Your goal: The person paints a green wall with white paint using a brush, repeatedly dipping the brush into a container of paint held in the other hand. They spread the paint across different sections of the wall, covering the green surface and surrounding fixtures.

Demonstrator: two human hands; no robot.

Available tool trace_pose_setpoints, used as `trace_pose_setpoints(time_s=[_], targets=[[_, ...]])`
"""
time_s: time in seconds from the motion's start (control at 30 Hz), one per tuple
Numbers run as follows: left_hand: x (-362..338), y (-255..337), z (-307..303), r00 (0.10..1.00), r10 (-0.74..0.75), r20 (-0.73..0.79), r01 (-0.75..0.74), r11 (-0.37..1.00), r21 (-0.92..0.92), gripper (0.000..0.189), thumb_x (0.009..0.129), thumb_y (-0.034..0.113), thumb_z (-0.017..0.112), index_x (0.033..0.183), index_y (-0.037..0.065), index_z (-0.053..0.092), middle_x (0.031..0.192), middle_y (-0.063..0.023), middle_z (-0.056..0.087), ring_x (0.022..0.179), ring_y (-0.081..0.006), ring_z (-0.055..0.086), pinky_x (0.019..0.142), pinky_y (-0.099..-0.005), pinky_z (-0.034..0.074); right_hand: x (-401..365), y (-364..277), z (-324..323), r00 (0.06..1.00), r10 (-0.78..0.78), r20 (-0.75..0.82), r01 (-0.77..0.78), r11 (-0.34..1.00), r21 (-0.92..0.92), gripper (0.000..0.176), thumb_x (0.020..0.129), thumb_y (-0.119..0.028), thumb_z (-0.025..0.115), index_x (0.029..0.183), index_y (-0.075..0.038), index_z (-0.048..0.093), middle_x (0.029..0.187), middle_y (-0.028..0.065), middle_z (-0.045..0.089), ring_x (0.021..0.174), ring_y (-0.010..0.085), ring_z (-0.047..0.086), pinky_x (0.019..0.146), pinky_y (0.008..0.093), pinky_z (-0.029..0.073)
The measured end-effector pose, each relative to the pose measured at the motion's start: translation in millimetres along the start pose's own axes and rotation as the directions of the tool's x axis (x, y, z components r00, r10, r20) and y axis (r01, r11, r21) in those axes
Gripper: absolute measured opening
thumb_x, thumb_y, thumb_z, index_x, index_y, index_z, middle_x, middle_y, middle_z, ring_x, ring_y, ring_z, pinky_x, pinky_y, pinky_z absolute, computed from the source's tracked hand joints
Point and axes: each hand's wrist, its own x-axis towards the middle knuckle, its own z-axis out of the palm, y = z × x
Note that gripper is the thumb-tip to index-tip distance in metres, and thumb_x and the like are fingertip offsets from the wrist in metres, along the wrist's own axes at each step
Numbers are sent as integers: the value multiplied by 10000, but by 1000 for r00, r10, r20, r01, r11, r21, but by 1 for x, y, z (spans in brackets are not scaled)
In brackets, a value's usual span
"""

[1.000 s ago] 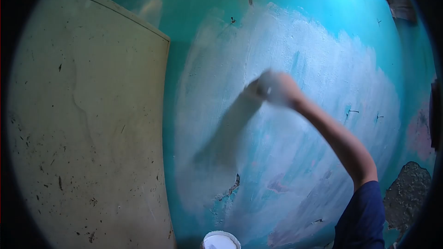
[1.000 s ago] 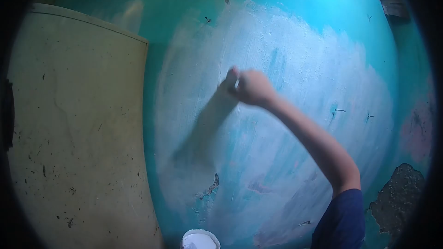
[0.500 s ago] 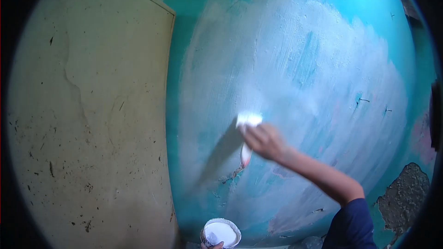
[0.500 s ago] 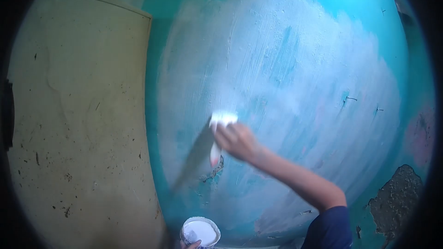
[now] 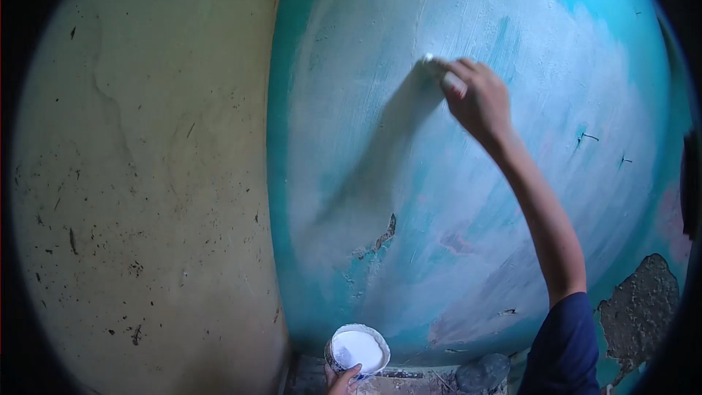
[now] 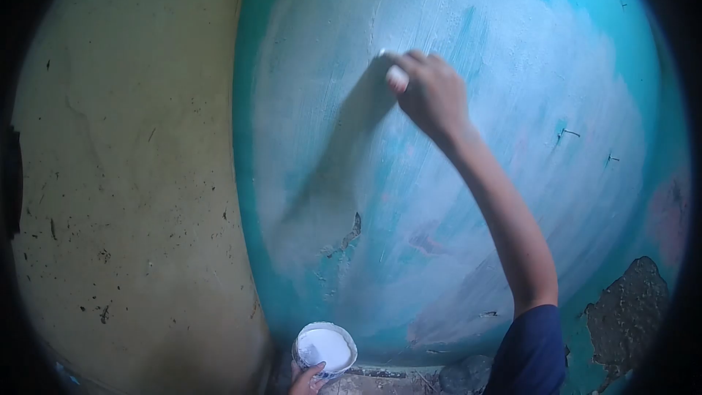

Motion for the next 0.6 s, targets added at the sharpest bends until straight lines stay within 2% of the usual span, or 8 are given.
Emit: trace_pose_setpoints(time_s=[0.13, 0.23, 0.3, 0.43, 0.47, 0.53, 0.57, 0.6], targets=[[-4, 5, -3, 997, -37, 71, 37, 999, -9, 501, 848, 103, 695, 1283, -21, 477, 1107, -149, 598, 986, -308, 656, 880, -402, 581, -115, -67, 21, 972, -222, 80, 229, 970, -83, 377, 749, -100, 634, 1126, -104, 655, 913, 28, 640, 667, 164, 585, 555, 307, 487], [5, -6, -15, 984, 29, 175, -30, 1000, -2, 501, 852, 107, 689, 1290, -14, 478, 1088, -145, 611, 979, -303, 659, 862, -391, 582, -206, -128, 23, 949, -243, 203, 214, 965, 152, 388, 742, -93, 632, 1128, -85, 661, 969, 23, 657, 711, 151, 590, 593, 294, 494], [-6, 5, -2, 995, -15, 100, 15, 1000, 4, 494, 856, 113, 686, 1289, -10, 483, 1076, -142, 617, 976, -300, 660, 858, -383, 578, -222, -137, 18, 937, -209, 281, 143, 960, 240, 378, 741, -109, 648, 1118, -93, 664, 961, 31, 655, 721, 170, 597, 609, 309, 501], [-7, 2, -10, 998, -23, 61, 20, 999, 36, 454, 863, 121, 678, 1270, 0, 517, 1049, -130, 629, 970, -283, 664, 849, -359, 567, -178, -102, 14, 892, -24, 451, -173, 905, 389, 295, 776, -205, 725, 1061, -149, 675, 870, 82, 634, 769, 285, 629, 662, 385, 522], [-9, 3, -11, 998, -24, 57, 22, 999, 38, 454, 863, 121, 678, 1270, 0, 517, 1049, -130, 629, 970, -283, 664, 849, -359, 567, -162, -82, 23, 908, 9, 419, -145, 945, 293, 218, 809, -184, 699, 1025, -152, 689, 841, 83, 645, 781, 289, 645, 661, 395, 525], [-11, 3, -14, 995, -10, 97, 6, 999, 40, 429, 865, 125, 678, 1253, 5, 541, 1045, -131, 635, 978, -275, 662, 843, -357, 561, -99, -50, 2, 964, 99, 245, -195, 892, 408, 108, 871, -165, 645, 959, -152, 707, 858, 78, 674, 823, 280, 666, 680, 377, 532], [-9, 2, -15, 996, -13, 91, 10, 999, 40, 429, 865, 125, 678, 1253, 5, 541, 1045, -131, 635, 978, -275, 662, 843, -357, 561, -79, -34, 2, 992, 51, 117, -88, 938, 334, 144, 886, -155, 622, 998, -154, 713, 859, 69, 672, 797, 279, 658, 681, 373, 526], [-5, 2, -16, 998, -6, 64, 3, 999, 51, 571, 850, 52, 670, 1349, 76, 392, 1216, -118, 536, 1112, -268, 584, 907, -407, 527, -57, -31, -9, 987, 111, 112, -134, 966, 222, 178, 895, -149, 602, 1032, -150, 715, 864, 60, 668, 777, 279, 646, 678, 381, 516]])
